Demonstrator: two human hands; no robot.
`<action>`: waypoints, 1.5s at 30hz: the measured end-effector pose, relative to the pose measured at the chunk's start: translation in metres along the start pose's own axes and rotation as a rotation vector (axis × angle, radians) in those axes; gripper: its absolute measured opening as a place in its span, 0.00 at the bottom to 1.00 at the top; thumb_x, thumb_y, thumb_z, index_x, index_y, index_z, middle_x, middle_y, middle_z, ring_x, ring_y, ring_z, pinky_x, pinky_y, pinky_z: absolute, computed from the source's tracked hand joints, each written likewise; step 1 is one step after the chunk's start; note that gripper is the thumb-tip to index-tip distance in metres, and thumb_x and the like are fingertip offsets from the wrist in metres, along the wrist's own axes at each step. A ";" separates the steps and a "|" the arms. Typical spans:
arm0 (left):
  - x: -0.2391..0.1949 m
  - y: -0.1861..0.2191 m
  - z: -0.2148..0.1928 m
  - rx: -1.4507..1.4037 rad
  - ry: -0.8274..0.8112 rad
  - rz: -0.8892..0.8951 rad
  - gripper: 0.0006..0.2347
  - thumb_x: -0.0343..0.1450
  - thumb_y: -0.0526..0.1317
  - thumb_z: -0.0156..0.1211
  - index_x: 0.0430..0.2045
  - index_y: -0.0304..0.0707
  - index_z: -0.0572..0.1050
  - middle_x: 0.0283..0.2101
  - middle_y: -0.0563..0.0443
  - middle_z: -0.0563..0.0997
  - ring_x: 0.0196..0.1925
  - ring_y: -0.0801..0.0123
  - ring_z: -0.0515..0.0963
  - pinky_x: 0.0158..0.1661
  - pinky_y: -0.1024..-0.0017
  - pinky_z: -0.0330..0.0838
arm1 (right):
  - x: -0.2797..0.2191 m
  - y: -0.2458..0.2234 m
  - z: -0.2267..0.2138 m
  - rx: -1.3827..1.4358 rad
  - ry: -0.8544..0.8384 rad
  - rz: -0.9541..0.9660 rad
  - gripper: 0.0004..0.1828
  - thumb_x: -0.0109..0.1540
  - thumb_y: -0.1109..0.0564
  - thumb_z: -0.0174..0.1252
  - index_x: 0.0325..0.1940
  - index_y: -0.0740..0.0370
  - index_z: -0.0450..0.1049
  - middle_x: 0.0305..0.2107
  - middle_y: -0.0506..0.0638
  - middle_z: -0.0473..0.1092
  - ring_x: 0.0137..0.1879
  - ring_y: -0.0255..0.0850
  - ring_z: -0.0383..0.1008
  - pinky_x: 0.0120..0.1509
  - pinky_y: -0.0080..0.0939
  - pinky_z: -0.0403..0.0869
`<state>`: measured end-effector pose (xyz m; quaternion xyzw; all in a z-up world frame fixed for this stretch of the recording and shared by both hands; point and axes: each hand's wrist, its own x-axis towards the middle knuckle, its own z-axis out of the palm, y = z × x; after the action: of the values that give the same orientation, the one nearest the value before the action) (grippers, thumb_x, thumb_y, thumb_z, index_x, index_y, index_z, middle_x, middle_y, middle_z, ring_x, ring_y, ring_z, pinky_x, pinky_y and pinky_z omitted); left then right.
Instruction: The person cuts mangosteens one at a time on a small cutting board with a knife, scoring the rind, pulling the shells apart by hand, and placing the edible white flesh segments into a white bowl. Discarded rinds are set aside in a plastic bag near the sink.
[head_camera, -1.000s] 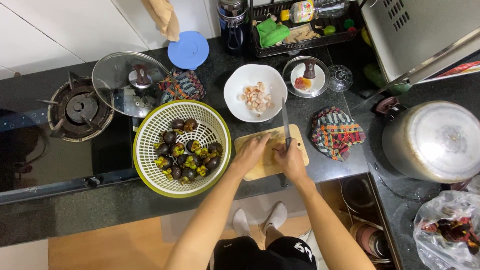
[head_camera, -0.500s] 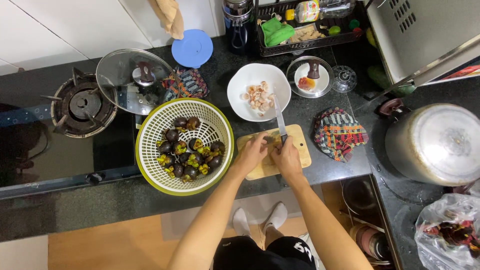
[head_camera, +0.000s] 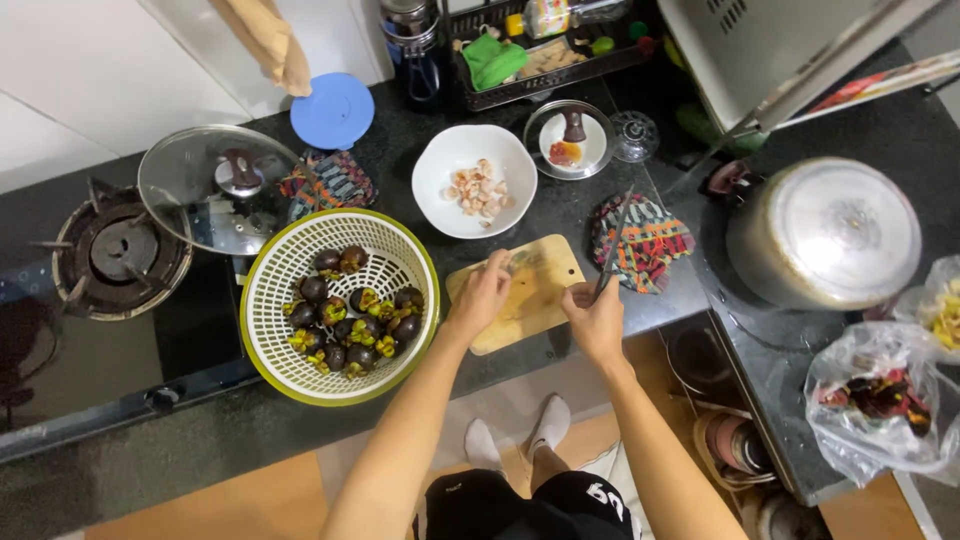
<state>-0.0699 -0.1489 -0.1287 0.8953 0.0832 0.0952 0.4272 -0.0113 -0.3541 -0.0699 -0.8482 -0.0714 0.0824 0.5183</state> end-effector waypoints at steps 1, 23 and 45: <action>-0.001 0.003 0.002 0.001 -0.006 0.007 0.19 0.71 0.31 0.57 0.57 0.36 0.65 0.32 0.40 0.84 0.33 0.49 0.84 0.35 0.57 0.78 | -0.002 0.004 -0.001 0.002 0.009 0.003 0.19 0.59 0.59 0.65 0.45 0.67 0.61 0.33 0.56 0.79 0.39 0.42 0.83 0.45 0.40 0.79; 0.022 0.028 -0.015 0.173 -0.237 0.021 0.24 0.72 0.28 0.50 0.66 0.38 0.59 0.39 0.32 0.81 0.40 0.45 0.84 0.39 0.56 0.79 | -0.025 0.026 -0.003 0.183 0.096 0.040 0.20 0.61 0.59 0.66 0.39 0.62 0.58 0.34 0.54 0.77 0.39 0.37 0.81 0.45 0.37 0.79; 0.021 0.419 0.344 -0.674 -0.436 0.132 0.18 0.71 0.33 0.65 0.54 0.36 0.70 0.42 0.42 0.86 0.37 0.67 0.85 0.37 0.70 0.78 | -0.072 0.123 -0.464 0.254 0.728 -0.202 0.20 0.68 0.64 0.63 0.43 0.62 0.54 0.40 0.54 0.75 0.45 0.38 0.78 0.52 0.38 0.78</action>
<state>0.0614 -0.6617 -0.0116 0.7077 -0.1029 -0.0476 0.6974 0.0216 -0.8269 0.0338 -0.7399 0.0446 -0.2670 0.6159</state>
